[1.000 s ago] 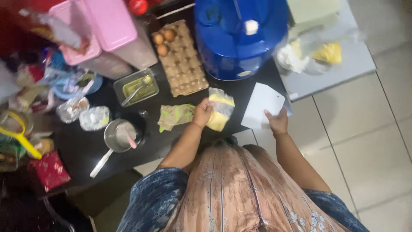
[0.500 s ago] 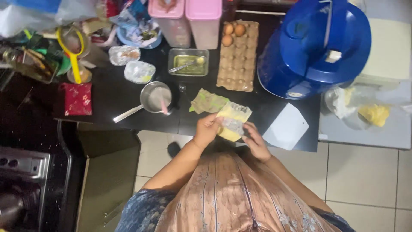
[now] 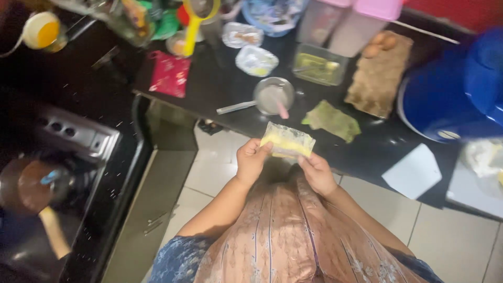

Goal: Preparing a chocolate sauce by whisking ingredients in a pot on a stove and adding butter.

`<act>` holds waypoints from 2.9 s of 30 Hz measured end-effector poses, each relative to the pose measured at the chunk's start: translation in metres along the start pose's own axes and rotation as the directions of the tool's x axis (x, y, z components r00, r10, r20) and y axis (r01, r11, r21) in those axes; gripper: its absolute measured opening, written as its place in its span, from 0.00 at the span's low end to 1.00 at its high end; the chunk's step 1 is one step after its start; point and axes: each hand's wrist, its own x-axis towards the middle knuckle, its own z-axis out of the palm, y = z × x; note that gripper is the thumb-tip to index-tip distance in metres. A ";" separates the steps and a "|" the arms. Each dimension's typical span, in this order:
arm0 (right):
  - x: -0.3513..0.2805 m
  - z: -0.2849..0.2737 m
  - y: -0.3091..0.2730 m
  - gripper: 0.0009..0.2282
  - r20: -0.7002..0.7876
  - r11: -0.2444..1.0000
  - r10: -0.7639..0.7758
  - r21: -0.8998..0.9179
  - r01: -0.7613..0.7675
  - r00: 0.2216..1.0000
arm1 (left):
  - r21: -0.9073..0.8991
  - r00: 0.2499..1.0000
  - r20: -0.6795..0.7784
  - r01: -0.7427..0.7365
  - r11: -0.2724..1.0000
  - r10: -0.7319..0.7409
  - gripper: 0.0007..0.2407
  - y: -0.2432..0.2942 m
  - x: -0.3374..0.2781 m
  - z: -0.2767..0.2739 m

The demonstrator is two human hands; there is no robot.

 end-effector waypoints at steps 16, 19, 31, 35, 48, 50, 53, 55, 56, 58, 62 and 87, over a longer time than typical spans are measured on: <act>0.091 0.249 0.031 0.06 0.119 0.855 -0.076 -0.502 0.126 0.990 | 0.222 0.974 -0.114 -0.168 0.960 0.196 0.34 0.137 -0.065 -0.170; 0.105 0.264 0.035 0.06 0.242 0.789 -0.134 -0.560 0.251 0.961 | 0.261 0.954 -0.173 -0.196 0.945 0.245 0.37 0.137 -0.063 -0.173; 0.201 0.334 0.015 0.09 0.816 0.747 0.115 -0.447 0.492 0.567 | 0.396 0.688 -0.456 -0.411 0.821 0.565 0.20 0.167 -0.041 -0.210; 0.216 0.347 0.024 0.10 0.896 0.738 -0.017 -0.288 0.611 0.443 | 0.402 0.619 -0.575 -0.356 0.844 0.535 0.15 0.147 -0.038 -0.212; 0.221 0.331 0.048 0.05 0.627 0.837 0.126 -0.483 0.257 0.769 | 0.453 0.723 -0.423 -0.353 0.818 0.546 0.13 0.161 -0.052 -0.258; 0.222 0.322 0.062 0.03 0.593 0.898 0.105 -0.402 0.180 0.798 | 0.561 0.778 -0.353 -0.269 0.783 0.520 0.12 0.160 -0.052 -0.267; 0.221 0.314 0.072 0.01 0.459 0.960 0.123 -0.278 0.010 0.880 | 0.780 0.714 -0.219 -0.282 0.559 0.665 0.10 0.150 -0.050 -0.283; 0.212 0.306 0.063 0.02 0.522 0.916 0.055 -0.366 0.165 0.851 | 0.645 0.708 -0.345 -0.297 0.704 0.615 0.12 0.133 -0.048 -0.294; 0.211 0.308 0.048 0.02 0.483 0.911 0.036 -0.376 0.170 0.875 | 0.628 0.732 -0.312 -0.319 0.710 0.605 0.12 0.128 -0.049 -0.301; 0.207 0.311 0.020 0.05 0.577 0.758 -0.072 -0.498 0.421 0.814 | 0.333 0.796 -0.399 -0.337 0.881 0.456 0.12 0.118 -0.051 -0.313; 0.211 0.231 0.009 0.15 0.396 0.184 -0.360 -0.858 0.480 0.845 | 0.195 0.864 -0.397 -0.250 0.948 0.309 0.13 0.122 -0.048 -0.327; 0.211 -0.199 0.096 0.12 -0.584 -0.115 -0.031 -0.804 -0.583 0.812 | 0.579 0.887 -0.141 -0.287 0.763 0.441 0.13 0.153 0.019 -0.289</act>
